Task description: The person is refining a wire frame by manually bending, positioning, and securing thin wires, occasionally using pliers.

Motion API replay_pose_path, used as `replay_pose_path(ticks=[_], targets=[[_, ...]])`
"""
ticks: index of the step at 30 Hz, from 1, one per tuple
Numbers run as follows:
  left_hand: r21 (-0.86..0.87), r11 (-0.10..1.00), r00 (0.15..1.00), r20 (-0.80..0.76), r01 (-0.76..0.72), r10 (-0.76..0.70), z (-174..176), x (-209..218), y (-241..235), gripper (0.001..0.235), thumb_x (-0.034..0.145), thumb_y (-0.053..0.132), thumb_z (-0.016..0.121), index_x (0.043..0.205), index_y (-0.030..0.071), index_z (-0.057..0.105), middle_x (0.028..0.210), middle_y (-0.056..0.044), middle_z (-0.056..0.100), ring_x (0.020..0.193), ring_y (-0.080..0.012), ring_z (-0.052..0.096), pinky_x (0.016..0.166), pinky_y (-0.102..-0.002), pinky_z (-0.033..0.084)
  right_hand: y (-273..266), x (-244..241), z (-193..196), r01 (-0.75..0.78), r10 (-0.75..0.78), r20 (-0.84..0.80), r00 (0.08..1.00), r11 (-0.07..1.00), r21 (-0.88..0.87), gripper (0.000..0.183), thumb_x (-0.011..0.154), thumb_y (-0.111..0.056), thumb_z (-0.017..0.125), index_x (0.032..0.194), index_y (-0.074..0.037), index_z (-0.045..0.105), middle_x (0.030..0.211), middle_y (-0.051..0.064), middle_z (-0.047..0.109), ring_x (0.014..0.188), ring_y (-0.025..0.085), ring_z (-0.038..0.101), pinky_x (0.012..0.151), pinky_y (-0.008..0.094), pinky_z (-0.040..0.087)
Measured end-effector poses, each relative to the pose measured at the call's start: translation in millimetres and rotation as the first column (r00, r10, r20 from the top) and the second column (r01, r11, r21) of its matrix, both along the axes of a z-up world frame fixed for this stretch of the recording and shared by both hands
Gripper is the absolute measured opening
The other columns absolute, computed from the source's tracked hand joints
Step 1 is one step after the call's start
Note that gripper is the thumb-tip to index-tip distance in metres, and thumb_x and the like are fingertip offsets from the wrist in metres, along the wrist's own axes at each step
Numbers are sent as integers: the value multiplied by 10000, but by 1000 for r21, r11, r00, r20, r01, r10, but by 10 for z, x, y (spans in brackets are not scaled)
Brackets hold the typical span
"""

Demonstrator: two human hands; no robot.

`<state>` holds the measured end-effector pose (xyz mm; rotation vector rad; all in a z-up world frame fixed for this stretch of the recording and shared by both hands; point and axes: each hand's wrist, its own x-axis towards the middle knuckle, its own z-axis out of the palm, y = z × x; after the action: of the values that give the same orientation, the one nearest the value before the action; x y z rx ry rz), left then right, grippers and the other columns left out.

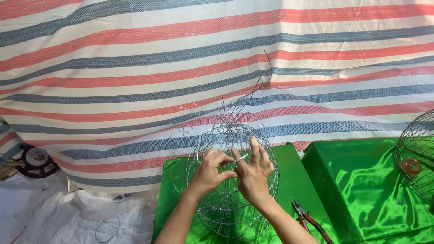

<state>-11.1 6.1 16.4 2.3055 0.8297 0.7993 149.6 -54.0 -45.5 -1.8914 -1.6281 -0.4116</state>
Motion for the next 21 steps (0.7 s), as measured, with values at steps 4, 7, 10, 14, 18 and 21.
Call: replay_pose_path(ticks=[4,7,10,14,18,21], targets=[[35,999,999,28,18,-19,8,-10,12,304,770,295,868,981,149,706,835,16,565,880,-168,496,830,-344,420,-9,-4,-88,-21,24,-22,999,991,133,551,903,-326,700,1408,-499,564,1723,120,71,1402,423,320,856,477,307],[79,997,999,28,15,-17,-36,-14,43,335,746,319,875,1000,168,717,814,43,577,872,-165,508,903,-366,418,-33,-3,-89,-5,10,-33,999,990,143,476,954,-341,628,1396,-512,575,1708,118,172,1399,421,324,896,486,287],[73,997,1000,25,7,-9,-38,18,49,379,742,314,873,1060,164,732,834,38,612,895,-161,524,897,-370,433,-1,31,-78,19,-19,-18,1000,1000,-13,661,907,-262,608,1511,-469,435,1701,140,112,1375,393,305,819,441,294],[98,995,1000,27,10,-13,-42,50,50,358,745,338,869,1025,172,721,814,50,595,879,-166,498,877,-358,392,38,104,-29,34,-32,48,998,998,-50,547,943,-328,590,1463,-471,501,1675,170,146,1369,405,315,823,479,312],[44,999,1000,26,10,-12,37,47,44,533,819,604,747,1047,122,748,705,-10,614,839,-211,536,935,-469,438,21,80,149,-25,20,-52,998,994,-102,536,825,-208,753,1324,-374,651,1678,168,123,1373,418,214,894,577,245],[51,998,999,38,25,-27,73,28,33,530,825,608,742,1036,122,750,706,-7,618,837,-210,543,935,-470,439,55,53,132,-42,35,-66,997,993,-113,611,832,-181,747,1393,-371,601,1675,172,104,1354,419,218,880,567,233]])
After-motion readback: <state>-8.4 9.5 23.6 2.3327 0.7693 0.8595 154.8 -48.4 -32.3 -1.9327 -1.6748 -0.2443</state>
